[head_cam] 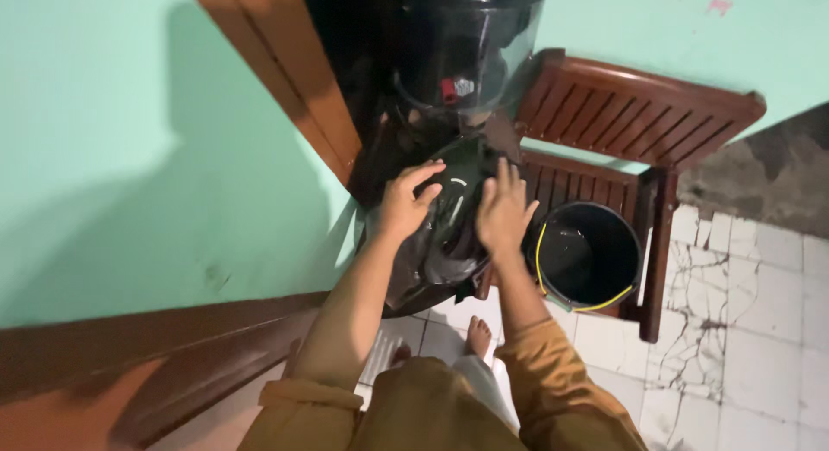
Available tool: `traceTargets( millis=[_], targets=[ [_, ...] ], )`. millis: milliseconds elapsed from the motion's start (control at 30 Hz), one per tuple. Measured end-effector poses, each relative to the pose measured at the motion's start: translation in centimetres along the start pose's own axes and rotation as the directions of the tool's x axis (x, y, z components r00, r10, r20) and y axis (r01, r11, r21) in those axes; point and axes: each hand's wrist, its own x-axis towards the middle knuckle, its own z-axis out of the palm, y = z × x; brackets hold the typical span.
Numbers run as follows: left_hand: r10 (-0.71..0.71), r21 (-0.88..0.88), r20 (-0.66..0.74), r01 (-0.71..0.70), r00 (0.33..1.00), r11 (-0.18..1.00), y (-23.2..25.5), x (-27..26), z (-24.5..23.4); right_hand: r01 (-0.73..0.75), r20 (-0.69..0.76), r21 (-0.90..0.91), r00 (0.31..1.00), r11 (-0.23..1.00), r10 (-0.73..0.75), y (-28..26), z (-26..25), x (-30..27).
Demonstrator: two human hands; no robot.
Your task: The person wipes a dark green motorcycle helmet with a black cloth, repeatedly dipping the cloth into a bucket of water. The person cleans the exterior shell, visor, and interior padding of the helmet.
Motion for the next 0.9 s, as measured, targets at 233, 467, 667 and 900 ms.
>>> traceTargets(
  millis=[233,467,667,900],
  targets=[
    [0.019,0.088,-0.11,-0.01,0.994,0.996,-0.8,-0.6,-0.1,0.493,-0.044,-0.298,0.848,0.817,-0.528,-5.3,2.1,-11.8],
    [0.107,0.034,-0.073,-0.105,0.992,0.994,-1.1,-0.6,1.9,0.264,-0.126,-0.261,0.944,0.928,-0.304,-3.1,0.7,-9.2],
    [0.199,0.101,-0.11,-0.189,0.974,0.977,-1.5,-0.7,2.7,0.136,-0.183,-0.134,0.97,0.982,-0.159,-0.8,0.3,-4.1],
    [0.187,0.046,-0.07,-0.184,0.98,0.982,-1.2,-1.2,1.5,0.526,-0.053,-0.194,0.837,0.828,-0.544,-3.7,1.4,-15.4]
  ],
)
